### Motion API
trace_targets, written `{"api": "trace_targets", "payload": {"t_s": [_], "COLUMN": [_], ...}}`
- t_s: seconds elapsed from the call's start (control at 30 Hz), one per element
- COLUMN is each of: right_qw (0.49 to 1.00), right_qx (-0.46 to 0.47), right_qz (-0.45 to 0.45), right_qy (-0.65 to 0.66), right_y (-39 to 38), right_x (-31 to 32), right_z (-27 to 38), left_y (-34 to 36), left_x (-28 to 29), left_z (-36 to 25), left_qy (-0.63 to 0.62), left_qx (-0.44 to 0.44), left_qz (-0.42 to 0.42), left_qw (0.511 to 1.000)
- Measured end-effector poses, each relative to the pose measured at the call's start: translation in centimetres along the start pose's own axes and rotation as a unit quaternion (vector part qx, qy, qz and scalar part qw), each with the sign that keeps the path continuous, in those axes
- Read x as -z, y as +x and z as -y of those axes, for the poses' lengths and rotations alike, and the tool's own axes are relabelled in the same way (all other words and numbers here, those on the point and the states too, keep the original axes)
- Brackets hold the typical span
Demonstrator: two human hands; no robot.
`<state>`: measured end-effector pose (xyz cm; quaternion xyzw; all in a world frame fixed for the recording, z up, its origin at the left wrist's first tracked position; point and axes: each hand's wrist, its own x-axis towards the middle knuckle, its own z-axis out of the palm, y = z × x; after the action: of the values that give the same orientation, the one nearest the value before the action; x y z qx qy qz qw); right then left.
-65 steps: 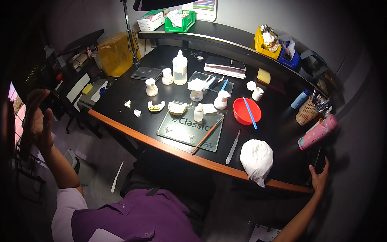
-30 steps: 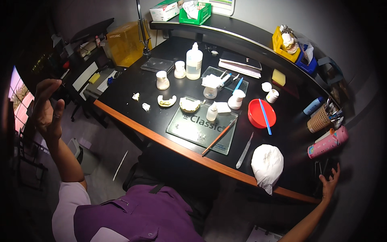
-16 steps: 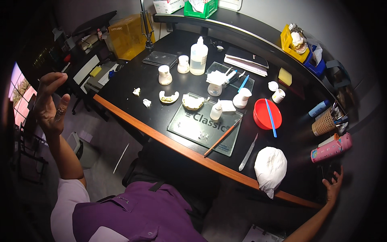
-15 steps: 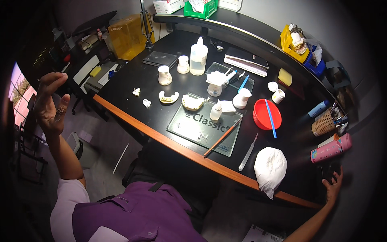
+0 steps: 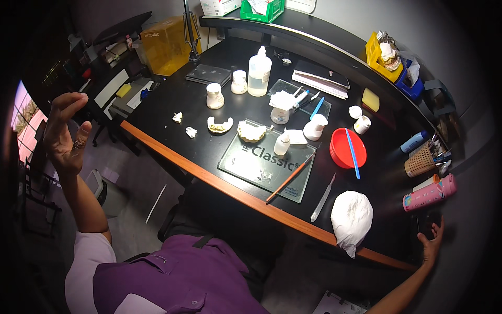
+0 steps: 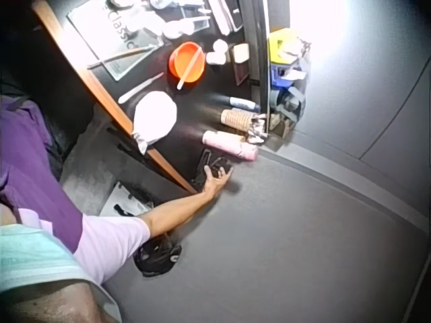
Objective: The person applies a liquid material from a glass plate to a dental bridge using a small brush, then uses a metal tool to refine the surface of the bridge.
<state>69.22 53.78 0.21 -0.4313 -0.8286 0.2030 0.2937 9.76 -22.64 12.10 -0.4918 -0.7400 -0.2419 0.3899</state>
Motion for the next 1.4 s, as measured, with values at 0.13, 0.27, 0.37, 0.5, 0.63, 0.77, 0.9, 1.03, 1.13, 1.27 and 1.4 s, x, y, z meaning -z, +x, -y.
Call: {"api": "trace_targets", "payload": {"t_s": [0.13, 0.27, 0.37, 0.5, 0.63, 0.77, 0.9, 1.03, 1.13, 1.27, 1.4], "right_qw": [1.000, 0.985, 0.987, 0.988, 0.987, 0.983, 0.979, 0.975, 0.979, 0.982, 0.977], "right_qx": [-0.015, -0.137, -0.137, -0.150, -0.158, -0.164, -0.147, -0.151, -0.131, -0.144, -0.146], "right_qz": [0.011, 0.091, 0.050, -0.016, -0.024, 0.026, 0.075, 0.110, 0.123, 0.091, 0.092], "right_qy": [-0.018, 0.058, 0.068, 0.040, 0.034, 0.081, 0.116, 0.118, 0.091, 0.085, 0.128], "right_y": [-1.7, -4.9, -6.8, -7.2, -6.8, -5.3, -3.6, -1.9, -2.1, -3.6, -4.0], "right_x": [0.4, 0.5, -0.1, 0.1, 0.8, 2.0, 2.4, 2.9, 3.7, 2.8, 2.6], "right_z": [-0.3, -0.7, -0.3, -1.3, -2.7, -4.4, -5.6, -6.2, -6.5, -6.2, -5.2], "left_y": [-0.2, -0.6, -0.6, 0.5, 1.2, 1.3, 1.4, 2.0, 2.1, 2.7, 2.8], "left_x": [-0.3, -0.5, -1.6, -2.9, -3.9, -4.3, -4.9, -5.0, -5.2, -5.5, -6.1], "left_z": [0.5, 1.0, 1.5, 0.7, 0.1, 0.0, -0.2, -1.1, -1.2, -1.4, -1.3], "left_qy": [-0.005, -0.009, -0.013, -0.013, -0.020, -0.014, -0.022, -0.029, -0.026, -0.017, -0.028], "left_qx": [-0.001, 0.004, 0.014, 0.010, 0.003, 0.011, 0.020, 0.017, 0.019, 0.003, 0.008], "left_qz": [0.007, 0.011, 0.020, 0.011, 0.022, 0.038, 0.054, 0.047, 0.058, 0.060, 0.067], "left_qw": [1.000, 1.000, 1.000, 1.000, 1.000, 0.999, 0.998, 0.998, 0.998, 0.998, 0.997]}}
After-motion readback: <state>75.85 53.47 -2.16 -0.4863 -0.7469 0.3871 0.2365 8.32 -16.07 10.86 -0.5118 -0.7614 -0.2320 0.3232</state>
